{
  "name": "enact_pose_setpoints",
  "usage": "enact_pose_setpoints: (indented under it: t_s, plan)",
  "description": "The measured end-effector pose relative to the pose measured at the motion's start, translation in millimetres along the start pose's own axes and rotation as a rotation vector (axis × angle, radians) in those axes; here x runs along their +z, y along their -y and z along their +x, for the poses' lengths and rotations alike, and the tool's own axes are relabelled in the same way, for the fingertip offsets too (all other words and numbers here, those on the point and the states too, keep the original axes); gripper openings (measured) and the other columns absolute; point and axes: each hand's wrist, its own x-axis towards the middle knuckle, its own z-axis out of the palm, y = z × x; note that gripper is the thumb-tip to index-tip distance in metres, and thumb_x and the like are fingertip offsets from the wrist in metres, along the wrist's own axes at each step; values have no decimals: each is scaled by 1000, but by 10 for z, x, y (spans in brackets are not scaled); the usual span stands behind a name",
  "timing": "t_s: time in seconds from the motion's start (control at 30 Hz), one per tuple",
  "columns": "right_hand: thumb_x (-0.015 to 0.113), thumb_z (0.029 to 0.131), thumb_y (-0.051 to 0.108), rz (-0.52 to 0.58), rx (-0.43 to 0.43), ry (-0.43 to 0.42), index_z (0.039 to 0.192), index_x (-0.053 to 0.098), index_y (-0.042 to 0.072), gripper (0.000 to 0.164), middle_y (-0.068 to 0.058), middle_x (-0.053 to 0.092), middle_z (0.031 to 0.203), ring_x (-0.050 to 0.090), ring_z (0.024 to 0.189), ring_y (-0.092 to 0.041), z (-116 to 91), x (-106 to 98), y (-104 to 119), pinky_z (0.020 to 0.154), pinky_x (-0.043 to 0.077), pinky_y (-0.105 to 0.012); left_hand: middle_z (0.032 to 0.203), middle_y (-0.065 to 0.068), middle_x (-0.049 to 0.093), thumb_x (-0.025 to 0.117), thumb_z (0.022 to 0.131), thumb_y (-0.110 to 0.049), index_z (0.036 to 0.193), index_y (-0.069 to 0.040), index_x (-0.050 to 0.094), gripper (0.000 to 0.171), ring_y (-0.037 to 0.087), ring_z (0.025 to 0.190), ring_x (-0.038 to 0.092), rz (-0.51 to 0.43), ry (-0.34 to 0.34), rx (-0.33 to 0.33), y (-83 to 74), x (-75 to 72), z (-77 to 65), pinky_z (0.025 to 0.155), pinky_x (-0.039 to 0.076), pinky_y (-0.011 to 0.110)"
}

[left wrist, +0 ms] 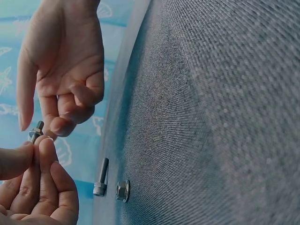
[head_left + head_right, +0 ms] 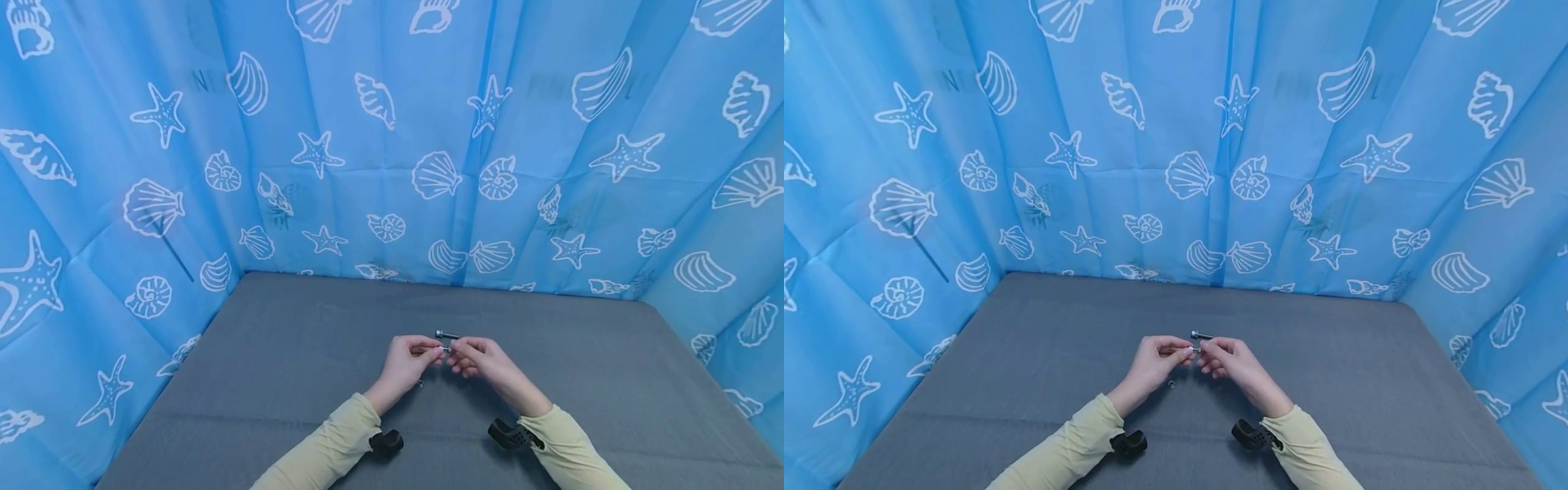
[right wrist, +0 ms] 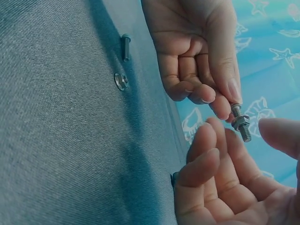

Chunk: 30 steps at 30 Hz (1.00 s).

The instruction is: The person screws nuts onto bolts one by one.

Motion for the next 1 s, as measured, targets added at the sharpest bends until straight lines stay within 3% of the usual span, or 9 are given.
enact_pose_setpoints:
  t_s: [0.2, 0.43, 0.63, 0.9, 1.0]
  plan:
    - [60, 96, 20, -22, -69, 21, 113, 57, -7, 32, -10, 68, 92, 63, 78, -16, -18, -9, 24, 69, 54, -32, 81, 3, 71, 69, 89, -10, 94, -3, 74, 10, 15, 74, 69, -8, 10, 1, -5, -5, 2, 76, 56, 45]
    - [55, 99, 27, -30, -16, 3, 111, 59, -6, 35, -12, 66, 92, 61, 76, -16, -29, 11, 38, 68, 55, -31, 81, 3, 72, 69, 89, -10, 96, -1, 73, 12, 18, 77, 70, 0, 4, 2, -2, 4, -7, 75, 57, 43]
    - [61, 96, 19, -18, -53, -1, 114, 55, -8, 33, -13, 66, 92, 61, 76, -16, -38, 10, 26, 68, 54, -32, 82, 3, 72, 68, 89, -10, 96, -3, 73, 11, 16, 76, 69, 11, 1, 13, -2, -1, -10, 74, 57, 43]
    - [56, 99, 25, -21, -32, 4, 110, 58, -7, 34, -14, 65, 92, 61, 75, -15, -31, 0, 31, 68, 55, -31, 83, 3, 72, 68, 89, -10, 98, 0, 72, 14, 15, 77, 69, 6, 3, 19, -14, -1, -9, 77, 55, 47]
    - [57, 98, 20, -9, -52, 7, 114, 55, -8, 33, -15, 65, 92, 61, 75, -15, -33, -5, 27, 68, 55, -31, 82, 4, 72, 68, 89, -9, 97, 0, 73, 13, 17, 77, 70, 4, 2, 21, -8, -3, -11, 76, 56, 47]
